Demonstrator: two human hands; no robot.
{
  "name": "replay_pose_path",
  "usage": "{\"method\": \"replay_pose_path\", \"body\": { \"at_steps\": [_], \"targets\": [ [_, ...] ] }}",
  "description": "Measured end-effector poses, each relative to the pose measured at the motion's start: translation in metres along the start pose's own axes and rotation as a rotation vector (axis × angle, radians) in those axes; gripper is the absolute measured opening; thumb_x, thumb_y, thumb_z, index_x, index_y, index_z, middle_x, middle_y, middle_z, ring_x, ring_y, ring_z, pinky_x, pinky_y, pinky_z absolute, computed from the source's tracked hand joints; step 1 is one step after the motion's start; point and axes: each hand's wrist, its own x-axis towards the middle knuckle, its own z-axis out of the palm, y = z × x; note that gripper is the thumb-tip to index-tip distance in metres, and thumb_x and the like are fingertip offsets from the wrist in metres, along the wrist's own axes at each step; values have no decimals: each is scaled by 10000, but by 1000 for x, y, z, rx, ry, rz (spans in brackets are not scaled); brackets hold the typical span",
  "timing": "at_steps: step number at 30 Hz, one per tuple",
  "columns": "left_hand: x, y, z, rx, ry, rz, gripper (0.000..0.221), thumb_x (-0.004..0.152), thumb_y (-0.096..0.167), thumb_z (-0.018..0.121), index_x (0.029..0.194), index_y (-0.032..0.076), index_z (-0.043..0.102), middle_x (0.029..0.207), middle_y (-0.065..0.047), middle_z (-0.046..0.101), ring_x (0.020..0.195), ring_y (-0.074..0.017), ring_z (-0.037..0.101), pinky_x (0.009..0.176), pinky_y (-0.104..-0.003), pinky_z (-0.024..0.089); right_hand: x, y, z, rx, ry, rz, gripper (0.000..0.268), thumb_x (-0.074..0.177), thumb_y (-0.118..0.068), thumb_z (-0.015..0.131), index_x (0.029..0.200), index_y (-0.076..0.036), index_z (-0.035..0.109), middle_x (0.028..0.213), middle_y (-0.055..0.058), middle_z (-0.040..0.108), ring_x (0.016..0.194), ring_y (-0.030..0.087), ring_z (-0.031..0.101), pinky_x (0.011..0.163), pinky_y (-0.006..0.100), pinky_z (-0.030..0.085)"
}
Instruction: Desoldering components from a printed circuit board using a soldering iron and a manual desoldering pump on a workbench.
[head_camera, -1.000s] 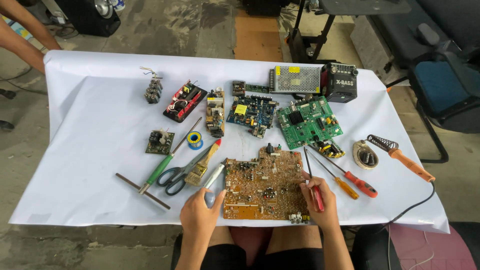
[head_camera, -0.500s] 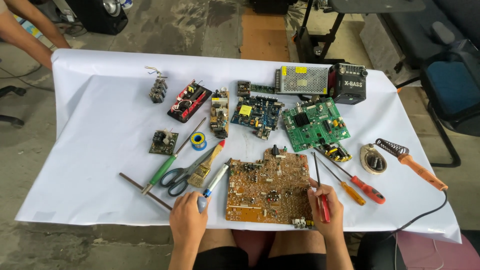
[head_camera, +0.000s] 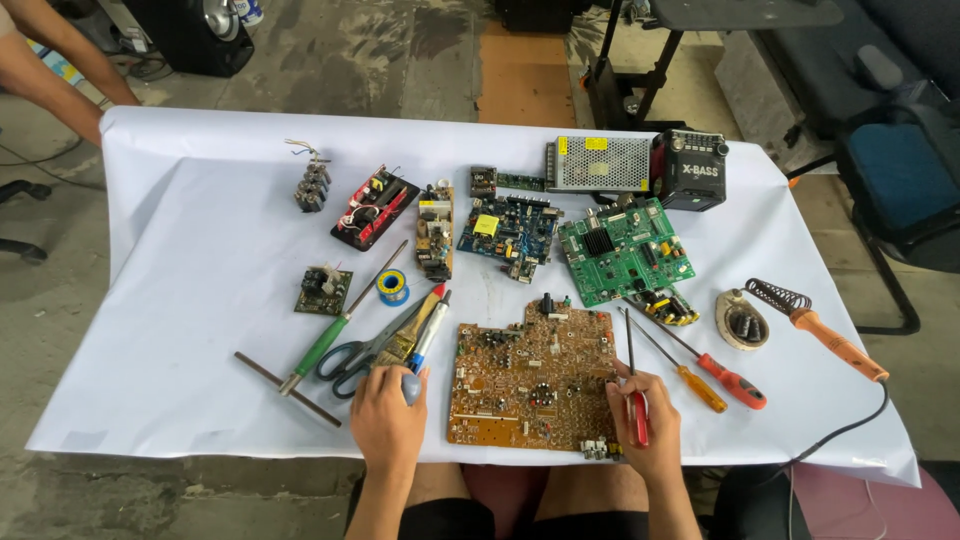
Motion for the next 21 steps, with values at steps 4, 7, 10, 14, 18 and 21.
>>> {"method": "replay_pose_path", "body": {
  "at_steps": [4,7,10,14,18,21],
  "targets": [
    [-19,6,-6,-129,-119,94,327,889,397,763,748,141,616,689,-5,625,684,-200,572,627,-343,479,1,-4,-3,-19,-16,53,140,956,-71,676,974,-120,546,1046,108,665,1274,287,709,853,286,639],
    [-34,14,-17,-223,-375,9,356,867,453,770,854,109,679,820,-48,713,829,-284,638,697,-432,531,2,-4,-4,15,-34,47,171,965,-38,655,974,-123,507,1062,109,697,1293,270,693,813,262,635],
    [-39,19,-25,-301,-433,21,424,824,472,838,745,136,591,710,-17,643,729,-243,594,653,-386,479,4,-7,-6,5,-49,142,210,939,-122,687,962,-147,480,1309,184,724,1022,174,782,697,257,609],
    [-54,9,-12,-367,-561,25,619,747,488,886,1125,32,707,1124,-59,748,1079,-256,647,904,-402,542,6,-8,-9,92,-107,135,216,933,-100,685,962,-150,477,1331,195,711,866,111,779,617,224,566],
    [-58,9,-13,-370,-621,7,477,703,420,938,929,69,707,1235,-33,720,1163,-227,622,967,-375,524,8,-9,-11,142,-163,112,201,940,-90,671,956,-151,479,1349,193,701,814,99,771,584,225,558],
    [-61,10,-11,-403,-532,39,428,695,350,946,889,69,688,1171,-34,727,1088,-238,646,913,-393,560,6,-9,-11,141,-156,108,191,964,-72,662,940,-129,482,1066,88,721,1358,258,658,794,251,585]
  ]
}}
